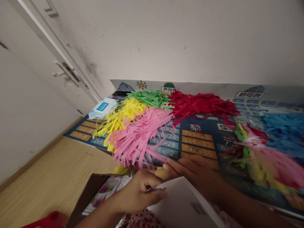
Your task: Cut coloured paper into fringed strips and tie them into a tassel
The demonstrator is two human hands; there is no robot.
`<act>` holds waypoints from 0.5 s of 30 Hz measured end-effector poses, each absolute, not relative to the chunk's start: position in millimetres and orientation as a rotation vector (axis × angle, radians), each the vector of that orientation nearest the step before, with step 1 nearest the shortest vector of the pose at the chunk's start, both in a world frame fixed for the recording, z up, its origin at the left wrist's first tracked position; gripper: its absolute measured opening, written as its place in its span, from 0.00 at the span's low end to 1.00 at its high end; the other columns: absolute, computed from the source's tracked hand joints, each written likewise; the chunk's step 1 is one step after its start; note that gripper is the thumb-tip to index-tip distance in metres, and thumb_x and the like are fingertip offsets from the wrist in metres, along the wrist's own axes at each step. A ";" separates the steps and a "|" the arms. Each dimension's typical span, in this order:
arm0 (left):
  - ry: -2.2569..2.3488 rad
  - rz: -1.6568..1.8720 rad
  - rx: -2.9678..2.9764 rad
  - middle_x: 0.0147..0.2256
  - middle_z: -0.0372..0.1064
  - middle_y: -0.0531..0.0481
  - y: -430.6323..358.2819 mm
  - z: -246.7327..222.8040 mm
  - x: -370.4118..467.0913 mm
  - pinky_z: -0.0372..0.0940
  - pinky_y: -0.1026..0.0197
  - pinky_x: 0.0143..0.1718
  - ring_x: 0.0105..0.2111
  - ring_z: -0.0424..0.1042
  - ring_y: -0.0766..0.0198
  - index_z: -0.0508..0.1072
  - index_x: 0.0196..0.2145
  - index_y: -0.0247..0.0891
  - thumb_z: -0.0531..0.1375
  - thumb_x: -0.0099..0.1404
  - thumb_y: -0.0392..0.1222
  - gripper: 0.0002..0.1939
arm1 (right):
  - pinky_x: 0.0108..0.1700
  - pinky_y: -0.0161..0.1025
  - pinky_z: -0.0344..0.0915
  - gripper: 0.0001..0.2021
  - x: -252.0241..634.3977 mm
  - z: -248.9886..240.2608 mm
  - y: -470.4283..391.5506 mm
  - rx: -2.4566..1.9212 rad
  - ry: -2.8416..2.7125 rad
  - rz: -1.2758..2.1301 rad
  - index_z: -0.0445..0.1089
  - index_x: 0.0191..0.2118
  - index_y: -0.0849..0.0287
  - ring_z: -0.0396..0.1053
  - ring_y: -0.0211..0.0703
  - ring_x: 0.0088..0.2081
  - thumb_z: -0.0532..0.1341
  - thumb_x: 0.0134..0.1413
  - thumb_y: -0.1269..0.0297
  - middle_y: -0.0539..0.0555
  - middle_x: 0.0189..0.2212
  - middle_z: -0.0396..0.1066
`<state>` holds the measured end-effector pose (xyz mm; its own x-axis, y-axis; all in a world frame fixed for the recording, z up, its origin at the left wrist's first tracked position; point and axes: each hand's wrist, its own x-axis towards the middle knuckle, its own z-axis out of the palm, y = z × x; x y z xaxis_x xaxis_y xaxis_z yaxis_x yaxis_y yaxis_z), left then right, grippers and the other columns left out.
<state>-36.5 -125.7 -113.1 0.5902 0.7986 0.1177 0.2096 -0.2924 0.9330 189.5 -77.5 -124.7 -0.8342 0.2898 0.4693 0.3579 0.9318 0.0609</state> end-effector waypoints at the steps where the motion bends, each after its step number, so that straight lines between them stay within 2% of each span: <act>1: 0.825 0.718 1.771 0.20 0.52 0.55 -125.7 -114.0 -36.5 0.53 0.67 0.25 0.22 0.53 0.70 0.59 0.19 0.36 0.52 0.68 0.51 0.24 | 0.41 0.43 0.56 0.21 187.7 -127.3 -76.8 -0.468 -2.621 -0.142 0.62 0.59 0.60 0.68 0.43 0.41 0.44 0.69 0.59 0.55 0.50 0.73; 4: 0.846 0.646 1.705 0.19 0.49 0.57 -126.1 -116.4 -35.9 0.50 0.67 0.24 0.21 0.51 0.71 0.54 0.19 0.37 0.53 0.67 0.48 0.22 | 0.42 0.43 0.57 0.20 176.2 -133.9 -72.6 -0.522 -2.476 0.206 0.69 0.51 0.57 0.71 0.40 0.37 0.44 0.69 0.55 0.52 0.41 0.77; 7: 0.863 0.567 1.782 0.20 0.47 0.58 -126.6 -116.2 -34.7 0.49 0.66 0.25 0.22 0.50 0.71 0.52 0.19 0.38 0.53 0.66 0.41 0.19 | 0.38 0.40 0.59 0.17 160.3 -130.6 -67.9 -0.721 -2.256 0.625 0.74 0.37 0.56 0.71 0.39 0.30 0.54 0.63 0.51 0.49 0.29 0.78; 9: 0.868 0.547 1.851 0.21 0.49 0.57 -127.0 -115.2 -34.7 0.51 0.67 0.27 0.23 0.52 0.71 0.53 0.20 0.38 0.53 0.66 0.37 0.17 | 0.37 0.38 0.60 0.12 152.5 -121.8 -66.5 -0.805 -2.176 0.848 0.75 0.31 0.56 0.71 0.39 0.29 0.59 0.59 0.56 0.48 0.26 0.77; 11: 0.871 0.540 1.910 0.22 0.50 0.57 -127.7 -115.1 -36.2 0.52 0.67 0.28 0.25 0.53 0.70 0.55 0.21 0.37 0.53 0.65 0.35 0.16 | 0.38 0.36 0.60 0.09 148.6 -111.4 -67.3 -0.833 -2.119 1.029 0.76 0.28 0.56 0.71 0.38 0.30 0.61 0.56 0.63 0.48 0.27 0.77; 15: 0.873 0.485 1.958 0.22 0.51 0.57 -130.7 -116.3 -40.6 0.52 0.67 0.28 0.25 0.54 0.70 0.55 0.20 0.37 0.53 0.65 0.35 0.16 | 0.31 0.31 0.60 0.06 149.3 -97.3 -71.5 -0.901 -2.087 1.358 0.76 0.29 0.58 0.70 0.36 0.30 0.61 0.53 0.70 0.47 0.27 0.76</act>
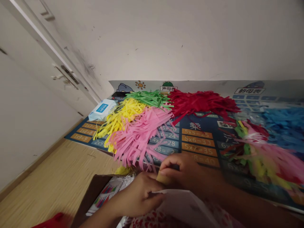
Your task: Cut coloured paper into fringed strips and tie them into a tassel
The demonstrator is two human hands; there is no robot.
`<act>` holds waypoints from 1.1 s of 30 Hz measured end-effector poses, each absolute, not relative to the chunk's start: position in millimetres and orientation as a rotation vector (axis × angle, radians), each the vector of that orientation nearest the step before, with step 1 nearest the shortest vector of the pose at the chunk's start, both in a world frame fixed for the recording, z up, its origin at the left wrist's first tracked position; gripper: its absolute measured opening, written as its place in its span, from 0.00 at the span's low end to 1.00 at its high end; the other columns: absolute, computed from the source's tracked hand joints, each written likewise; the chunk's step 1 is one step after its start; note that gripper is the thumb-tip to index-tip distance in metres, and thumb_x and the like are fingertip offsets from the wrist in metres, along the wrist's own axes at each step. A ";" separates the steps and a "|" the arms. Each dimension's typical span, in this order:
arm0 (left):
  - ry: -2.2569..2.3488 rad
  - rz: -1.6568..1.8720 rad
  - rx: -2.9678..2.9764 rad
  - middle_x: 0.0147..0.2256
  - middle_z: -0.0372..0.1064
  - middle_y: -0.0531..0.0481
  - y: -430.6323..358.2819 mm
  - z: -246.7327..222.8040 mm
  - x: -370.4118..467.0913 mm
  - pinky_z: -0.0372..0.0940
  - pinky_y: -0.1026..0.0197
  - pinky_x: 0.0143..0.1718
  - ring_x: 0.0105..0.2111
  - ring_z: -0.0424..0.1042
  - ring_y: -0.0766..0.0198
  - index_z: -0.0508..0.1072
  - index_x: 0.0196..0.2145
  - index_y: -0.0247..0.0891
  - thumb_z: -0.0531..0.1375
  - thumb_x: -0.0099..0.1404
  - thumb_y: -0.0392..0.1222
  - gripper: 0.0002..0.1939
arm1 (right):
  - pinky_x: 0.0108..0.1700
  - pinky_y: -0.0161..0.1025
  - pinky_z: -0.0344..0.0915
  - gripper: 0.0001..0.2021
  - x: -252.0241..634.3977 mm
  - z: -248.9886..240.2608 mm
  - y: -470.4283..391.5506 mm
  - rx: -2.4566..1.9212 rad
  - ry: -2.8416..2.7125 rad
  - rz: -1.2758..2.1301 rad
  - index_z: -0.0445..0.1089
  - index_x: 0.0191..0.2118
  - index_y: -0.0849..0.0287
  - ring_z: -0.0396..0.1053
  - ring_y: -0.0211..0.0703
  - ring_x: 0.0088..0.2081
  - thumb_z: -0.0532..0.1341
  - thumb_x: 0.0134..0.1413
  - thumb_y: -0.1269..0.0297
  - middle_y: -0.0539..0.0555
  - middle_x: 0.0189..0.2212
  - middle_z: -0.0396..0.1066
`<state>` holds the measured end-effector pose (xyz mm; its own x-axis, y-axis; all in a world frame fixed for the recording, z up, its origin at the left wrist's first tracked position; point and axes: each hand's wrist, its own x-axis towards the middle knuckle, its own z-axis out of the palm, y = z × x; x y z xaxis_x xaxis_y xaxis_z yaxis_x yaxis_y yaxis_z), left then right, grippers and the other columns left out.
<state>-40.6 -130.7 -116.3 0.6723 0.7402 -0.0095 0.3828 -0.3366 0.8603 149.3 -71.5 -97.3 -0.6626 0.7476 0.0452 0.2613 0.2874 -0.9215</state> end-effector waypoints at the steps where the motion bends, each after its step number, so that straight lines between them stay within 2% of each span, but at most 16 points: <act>1: 0.871 0.482 1.958 0.23 0.53 0.56 -131.7 -115.9 -40.8 0.53 0.67 0.29 0.25 0.56 0.70 0.56 0.20 0.37 0.53 0.65 0.35 0.15 | 0.29 0.30 0.59 0.06 150.0 -95.6 -72.2 -0.898 -2.115 1.392 0.76 0.29 0.58 0.69 0.35 0.29 0.61 0.53 0.70 0.47 0.26 0.75; 5: 0.908 0.521 1.959 0.30 0.63 0.50 -136.7 -109.1 -37.3 0.58 0.66 0.33 0.30 0.62 0.66 0.65 0.24 0.36 0.53 0.66 0.35 0.12 | 0.31 0.31 0.58 0.09 150.5 -92.3 -71.0 -0.771 -2.299 1.223 0.74 0.26 0.59 0.67 0.34 0.28 0.59 0.55 0.71 0.46 0.24 0.73; 8: 0.906 0.524 1.933 0.25 0.60 0.53 -140.2 -105.4 -34.5 0.57 0.66 0.30 0.26 0.59 0.68 0.63 0.23 0.36 0.52 0.66 0.35 0.12 | 0.34 0.31 0.60 0.09 149.3 -93.2 -68.2 -0.711 -2.328 1.159 0.75 0.28 0.58 0.69 0.35 0.30 0.59 0.55 0.71 0.46 0.27 0.75; 11: 0.941 0.599 1.893 0.22 0.54 0.55 -142.3 -106.5 -34.8 0.53 0.66 0.27 0.24 0.55 0.69 0.58 0.21 0.37 0.52 0.66 0.36 0.15 | 0.36 0.34 0.60 0.06 151.4 -95.9 -68.5 -0.727 -2.307 1.007 0.76 0.33 0.57 0.72 0.38 0.33 0.61 0.57 0.66 0.48 0.30 0.78; 14: 0.928 0.624 1.880 0.23 0.58 0.53 -143.3 -108.7 -36.5 0.55 0.66 0.28 0.25 0.58 0.68 0.60 0.21 0.36 0.52 0.67 0.38 0.15 | 0.38 0.37 0.57 0.09 156.9 -97.3 -72.4 -0.697 -2.340 0.774 0.76 0.37 0.55 0.72 0.39 0.34 0.60 0.61 0.58 0.48 0.31 0.78; 16: 0.911 0.617 1.878 0.24 0.62 0.51 -143.4 -109.3 -37.0 0.56 0.66 0.30 0.26 0.61 0.68 0.63 0.22 0.36 0.51 0.68 0.38 0.15 | 0.37 0.38 0.56 0.11 160.1 -97.2 -75.0 -0.662 -2.333 0.725 0.75 0.36 0.54 0.71 0.38 0.33 0.57 0.63 0.57 0.47 0.30 0.78; 21: 0.901 0.638 1.904 0.24 0.65 0.49 -142.8 -107.9 -36.3 0.58 0.66 0.30 0.27 0.63 0.67 0.67 0.23 0.34 0.51 0.68 0.38 0.16 | 0.36 0.38 0.54 0.16 161.1 -96.7 -76.6 -0.630 -2.333 0.726 0.75 0.32 0.54 0.69 0.37 0.31 0.53 0.66 0.58 0.48 0.27 0.76; 27: 0.898 0.658 1.986 0.24 0.66 0.49 -143.3 -106.1 -37.1 0.59 0.67 0.30 0.26 0.64 0.68 0.69 0.24 0.34 0.51 0.68 0.37 0.16 | 0.38 0.39 0.54 0.11 161.8 -100.8 -77.9 -0.614 -2.284 0.674 0.74 0.32 0.53 0.69 0.37 0.32 0.57 0.62 0.59 0.47 0.29 0.77; 30: 0.906 0.634 2.006 0.27 0.69 0.47 -144.4 -104.0 -38.7 0.61 0.67 0.32 0.28 0.67 0.66 0.72 0.28 0.34 0.51 0.69 0.37 0.15 | 0.39 0.39 0.55 0.10 162.3 -98.6 -80.3 -0.756 -2.231 0.830 0.74 0.33 0.53 0.70 0.38 0.33 0.60 0.60 0.56 0.46 0.29 0.76; 33: 0.901 0.619 2.012 0.28 0.70 0.46 -145.4 -102.2 -40.4 0.62 0.67 0.33 0.29 0.69 0.65 0.74 0.32 0.34 0.50 0.70 0.38 0.15 | 0.40 0.37 0.55 0.08 161.5 -94.0 -81.7 -0.770 -2.219 1.056 0.76 0.32 0.51 0.70 0.36 0.33 0.62 0.59 0.57 0.44 0.29 0.76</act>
